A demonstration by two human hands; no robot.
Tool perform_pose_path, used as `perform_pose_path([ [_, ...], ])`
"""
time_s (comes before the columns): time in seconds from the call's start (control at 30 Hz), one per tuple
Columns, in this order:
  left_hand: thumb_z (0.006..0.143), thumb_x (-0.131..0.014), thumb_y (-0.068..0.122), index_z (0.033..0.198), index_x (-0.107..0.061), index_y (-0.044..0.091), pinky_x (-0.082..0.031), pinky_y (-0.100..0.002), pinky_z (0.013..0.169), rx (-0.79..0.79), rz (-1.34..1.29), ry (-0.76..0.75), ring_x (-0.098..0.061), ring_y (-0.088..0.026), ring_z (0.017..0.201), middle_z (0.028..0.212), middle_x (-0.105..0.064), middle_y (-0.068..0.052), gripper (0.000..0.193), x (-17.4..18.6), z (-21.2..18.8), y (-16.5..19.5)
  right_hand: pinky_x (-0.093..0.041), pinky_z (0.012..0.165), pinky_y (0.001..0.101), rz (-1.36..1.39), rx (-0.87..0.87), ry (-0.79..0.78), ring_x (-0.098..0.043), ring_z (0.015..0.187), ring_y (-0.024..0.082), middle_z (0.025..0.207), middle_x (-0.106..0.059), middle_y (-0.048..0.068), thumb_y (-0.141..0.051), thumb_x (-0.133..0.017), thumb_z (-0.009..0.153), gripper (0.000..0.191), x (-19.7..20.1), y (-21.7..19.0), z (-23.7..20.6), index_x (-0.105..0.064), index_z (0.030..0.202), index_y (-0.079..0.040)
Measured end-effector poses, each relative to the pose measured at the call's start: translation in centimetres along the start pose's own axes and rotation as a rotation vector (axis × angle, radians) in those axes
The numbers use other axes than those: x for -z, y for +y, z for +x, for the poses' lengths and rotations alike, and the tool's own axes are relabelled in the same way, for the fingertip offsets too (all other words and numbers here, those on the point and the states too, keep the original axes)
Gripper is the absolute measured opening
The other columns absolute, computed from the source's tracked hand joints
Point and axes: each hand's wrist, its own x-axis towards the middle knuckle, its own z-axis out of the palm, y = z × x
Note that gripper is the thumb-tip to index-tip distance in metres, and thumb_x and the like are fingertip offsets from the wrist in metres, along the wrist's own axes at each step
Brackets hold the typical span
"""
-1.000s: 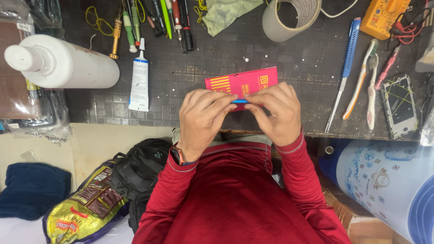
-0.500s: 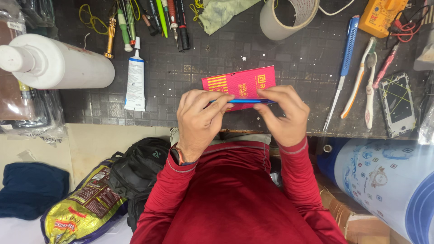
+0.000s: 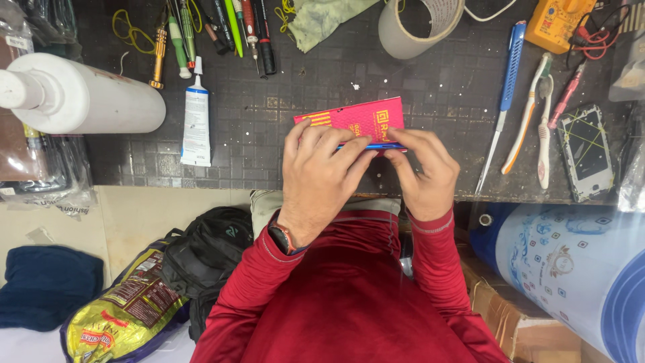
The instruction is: The person uses a screwdriver to fasten screws on a disassembled smartphone placed on a red box. They then attach a blue back cover to the phone, press the edges to secure it, and use a blue plastic tool to adjust the seam along the frame. The phone screen lights up during the process.
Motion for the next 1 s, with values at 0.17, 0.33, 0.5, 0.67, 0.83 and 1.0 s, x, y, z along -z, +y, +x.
perform_pose_path([
  [0.17, 0.091, -0.078, 0.025, 0.109, -0.073, 0.014, -0.041, -0.051, 0.111, -0.012, 0.011, -0.010, -0.062, -0.022, 0.103, 0.102, -0.065, 0.000, 0.021, 0.0, 0.1, 0.1, -0.057, 0.093, 0.0333, -0.010, -0.055, -0.010, -0.074, 0.107, 0.026, 0.115, -0.074, 0.015, 0.004, -0.076, 0.094, 0.025, 0.6, -0.2, -0.2, -0.072, 0.118, 0.000],
  [0.33, 0.093, -0.076, 0.021, 0.113, -0.074, 0.012, -0.046, -0.043, 0.099, -0.083, -0.058, -0.082, -0.062, -0.022, 0.102, 0.105, -0.066, -0.001, 0.022, -0.1, 0.4, 0.2, -0.059, 0.092, 0.0337, -0.048, 0.003, -0.021, -0.074, 0.105, 0.026, 0.112, -0.074, 0.014, 0.005, -0.077, 0.092, 0.023, 0.9, -0.2, 0.0, -0.072, 0.113, 0.000],
  [0.5, 0.093, -0.074, 0.016, 0.112, -0.074, 0.015, -0.047, -0.037, 0.086, -0.072, -0.121, -0.066, -0.063, -0.020, 0.100, 0.104, -0.067, 0.003, 0.019, -0.8, 0.4, 0.2, -0.058, 0.088, 0.0344, -0.107, 0.038, 0.005, -0.073, 0.099, 0.027, 0.106, -0.074, 0.013, 0.005, -0.079, 0.089, 0.020, 0.7, -0.1, 0.0, -0.072, 0.107, 0.000],
  [0.67, 0.094, -0.076, 0.016, 0.113, -0.074, 0.012, -0.046, -0.038, 0.085, -0.075, -0.101, -0.036, -0.062, -0.021, 0.099, 0.104, -0.066, 0.001, 0.020, -1.1, 0.6, 0.2, -0.058, 0.087, 0.0329, -0.023, -0.004, 0.012, -0.073, 0.100, 0.024, 0.107, -0.074, 0.014, 0.007, -0.078, 0.091, 0.021, 0.2, 0.9, -0.3, -0.072, 0.110, 0.002],
  [0.83, 0.090, -0.079, 0.012, 0.111, -0.074, 0.009, -0.049, -0.040, 0.086, -0.048, -0.212, 0.025, -0.065, -0.023, 0.100, 0.105, -0.067, -0.002, 0.022, 0.0, 0.6, 0.2, -0.056, 0.099, 0.0335, 0.426, -0.148, 0.017, -0.069, 0.114, 0.024, 0.121, -0.069, 0.017, 0.003, -0.072, 0.096, 0.033, -0.7, 2.2, -1.2, -0.059, 0.126, 0.005],
  [1.0, 0.089, -0.079, 0.002, 0.110, -0.075, 0.005, -0.058, -0.034, 0.084, 0.171, -0.642, 0.006, -0.071, -0.020, 0.097, 0.104, -0.070, -0.006, 0.021, 1.5, -0.5, 0.7, -0.059, 0.088, 0.0341, 0.627, 0.064, 0.202, -0.068, 0.100, 0.024, 0.105, -0.068, 0.013, -0.013, -0.076, 0.099, 0.023, -0.7, 1.6, -2.7, -0.063, 0.113, 0.000],
])
